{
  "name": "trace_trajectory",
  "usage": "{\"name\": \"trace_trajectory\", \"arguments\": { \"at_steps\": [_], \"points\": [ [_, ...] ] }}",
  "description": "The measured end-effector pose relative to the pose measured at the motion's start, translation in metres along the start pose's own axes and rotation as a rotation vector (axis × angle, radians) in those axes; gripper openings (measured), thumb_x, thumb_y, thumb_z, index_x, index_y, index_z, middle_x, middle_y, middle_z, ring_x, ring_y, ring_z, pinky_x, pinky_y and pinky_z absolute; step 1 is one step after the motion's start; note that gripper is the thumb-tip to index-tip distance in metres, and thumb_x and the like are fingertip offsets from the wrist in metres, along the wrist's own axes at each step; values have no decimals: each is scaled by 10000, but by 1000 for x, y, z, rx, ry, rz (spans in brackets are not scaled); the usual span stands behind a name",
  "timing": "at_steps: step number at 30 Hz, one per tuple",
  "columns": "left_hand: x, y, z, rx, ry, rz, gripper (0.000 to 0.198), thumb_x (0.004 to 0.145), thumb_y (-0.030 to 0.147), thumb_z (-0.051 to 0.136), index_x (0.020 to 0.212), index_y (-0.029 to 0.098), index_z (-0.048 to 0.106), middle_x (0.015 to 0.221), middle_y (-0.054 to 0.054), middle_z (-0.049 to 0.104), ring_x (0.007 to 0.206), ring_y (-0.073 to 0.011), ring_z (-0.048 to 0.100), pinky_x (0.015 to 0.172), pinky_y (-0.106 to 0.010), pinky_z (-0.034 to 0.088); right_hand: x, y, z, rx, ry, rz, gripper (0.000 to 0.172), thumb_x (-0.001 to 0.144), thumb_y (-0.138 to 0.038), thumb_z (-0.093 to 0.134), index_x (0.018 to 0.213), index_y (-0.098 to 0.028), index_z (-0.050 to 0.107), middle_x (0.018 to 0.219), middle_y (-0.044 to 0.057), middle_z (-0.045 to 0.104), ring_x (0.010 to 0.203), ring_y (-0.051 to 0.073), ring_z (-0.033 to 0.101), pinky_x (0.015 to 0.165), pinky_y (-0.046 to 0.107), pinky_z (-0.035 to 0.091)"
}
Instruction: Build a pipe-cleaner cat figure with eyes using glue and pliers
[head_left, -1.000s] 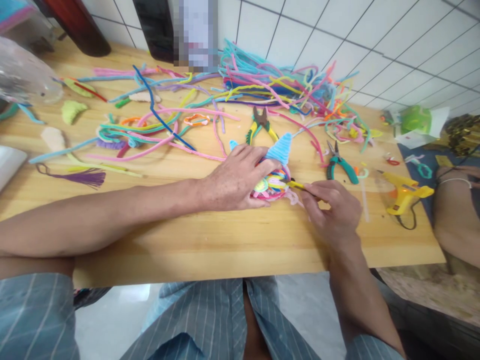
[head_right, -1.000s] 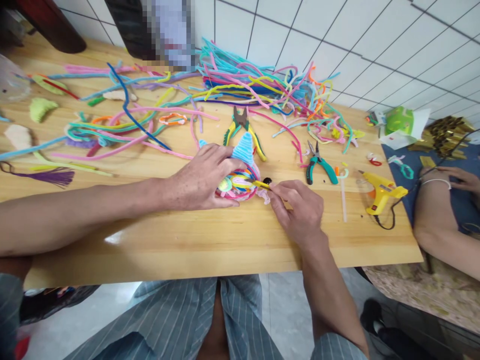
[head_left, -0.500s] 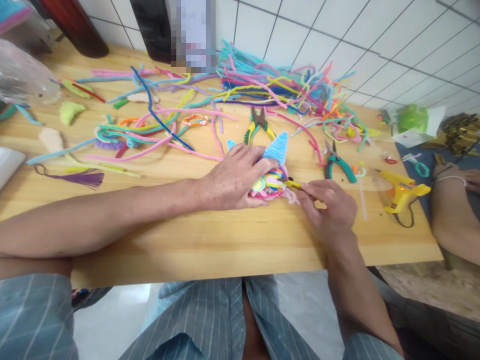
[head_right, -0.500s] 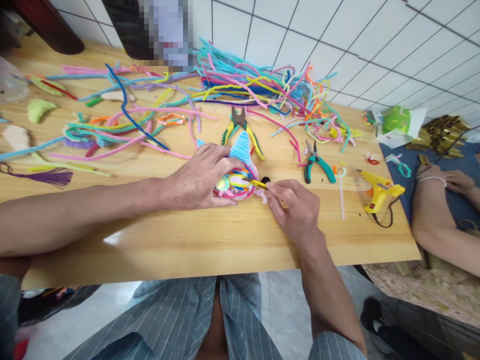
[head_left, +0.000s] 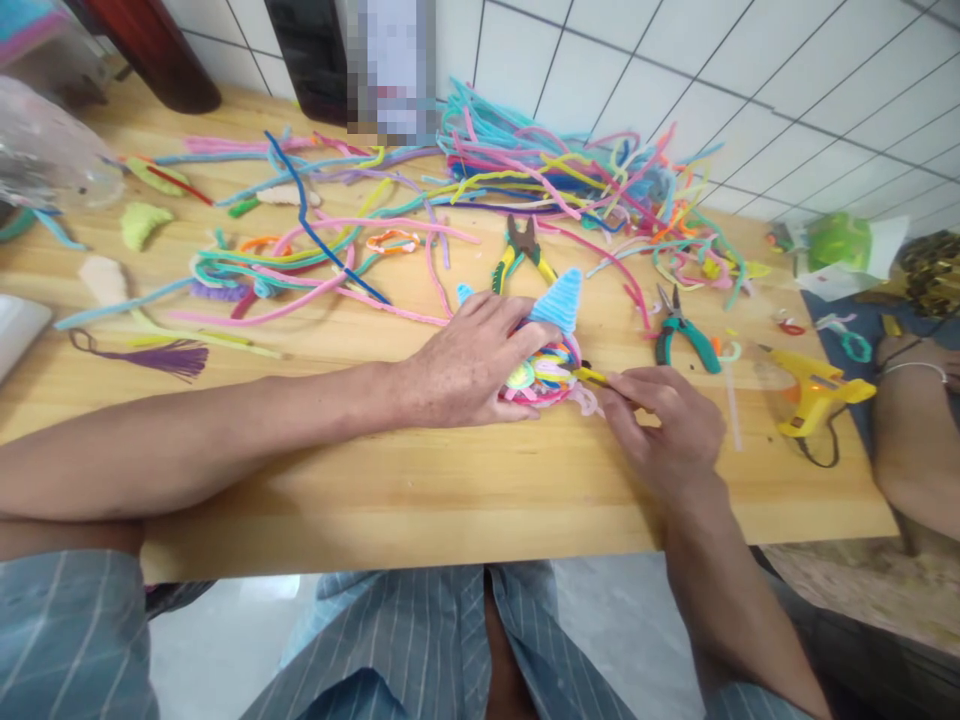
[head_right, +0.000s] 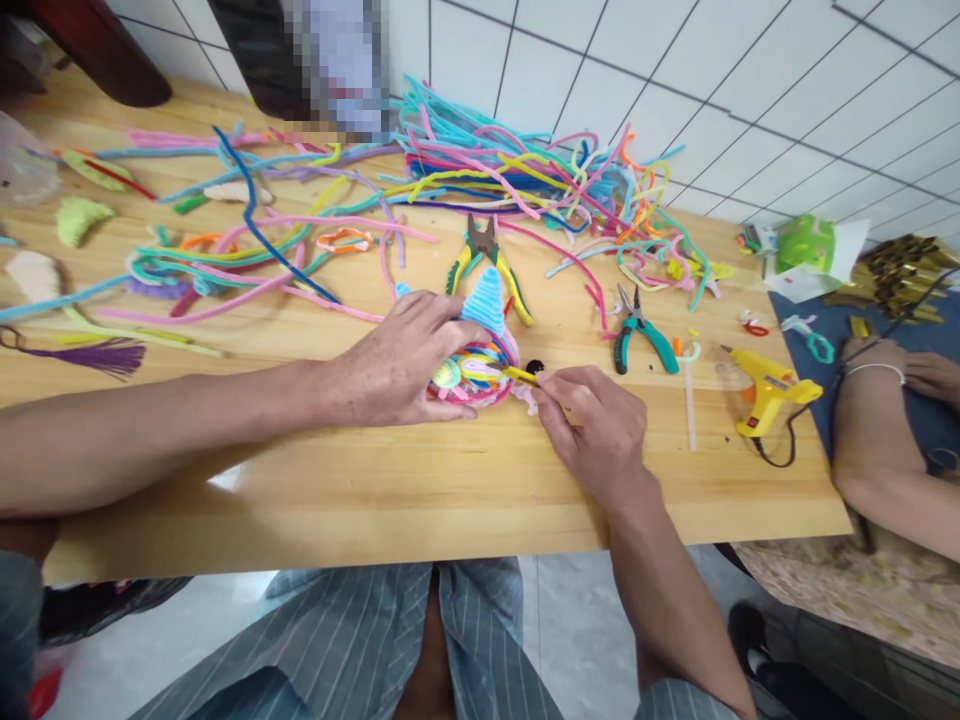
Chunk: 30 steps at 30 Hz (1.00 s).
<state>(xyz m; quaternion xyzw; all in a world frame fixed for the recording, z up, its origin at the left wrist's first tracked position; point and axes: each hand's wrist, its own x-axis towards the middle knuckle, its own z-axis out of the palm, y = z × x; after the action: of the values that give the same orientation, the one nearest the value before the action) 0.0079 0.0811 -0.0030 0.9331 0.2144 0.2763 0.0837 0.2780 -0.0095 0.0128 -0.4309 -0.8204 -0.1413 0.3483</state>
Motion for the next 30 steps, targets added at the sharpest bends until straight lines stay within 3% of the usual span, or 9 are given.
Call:
{"name": "trace_trajectory", "arguments": {
  "at_steps": [9,15,22,30],
  "points": [
    [0,0,-1,-14,25,2,620,944,514,774,1412,156,580,1340,-214,653,1240,-375,618,1055,-512,476,14,16,-9,-24,-114,-121,204,959,-188,790,1120,-277,704,922,3,846,740,165,807,604,272,573],
    [-3,-1,-1,-28,16,14,655,944,564,779,1423,171,570,1375,-211,657,1255,-369,625,1059,-526,487,2,18,-9,-2,-159,-77,288,931,-180,811,1170,-298,702,955,-21,857,750,157,808,602,266,564],
    [-5,3,-8,-4,-32,44,613,997,520,738,1480,210,522,1453,-208,631,1291,-359,612,1097,-552,484,0,16,-17,4,-273,-89,146,990,-217,755,1111,-286,710,902,-13,842,687,164,778,557,291,531],
    [-5,7,-10,20,-46,22,579,1026,500,712,1488,239,482,1454,-191,625,1305,-339,599,1122,-542,492,3,13,-20,11,-304,-98,202,983,-120,746,1098,-263,661,863,-5,819,661,155,746,575,286,533]
  ]
}}
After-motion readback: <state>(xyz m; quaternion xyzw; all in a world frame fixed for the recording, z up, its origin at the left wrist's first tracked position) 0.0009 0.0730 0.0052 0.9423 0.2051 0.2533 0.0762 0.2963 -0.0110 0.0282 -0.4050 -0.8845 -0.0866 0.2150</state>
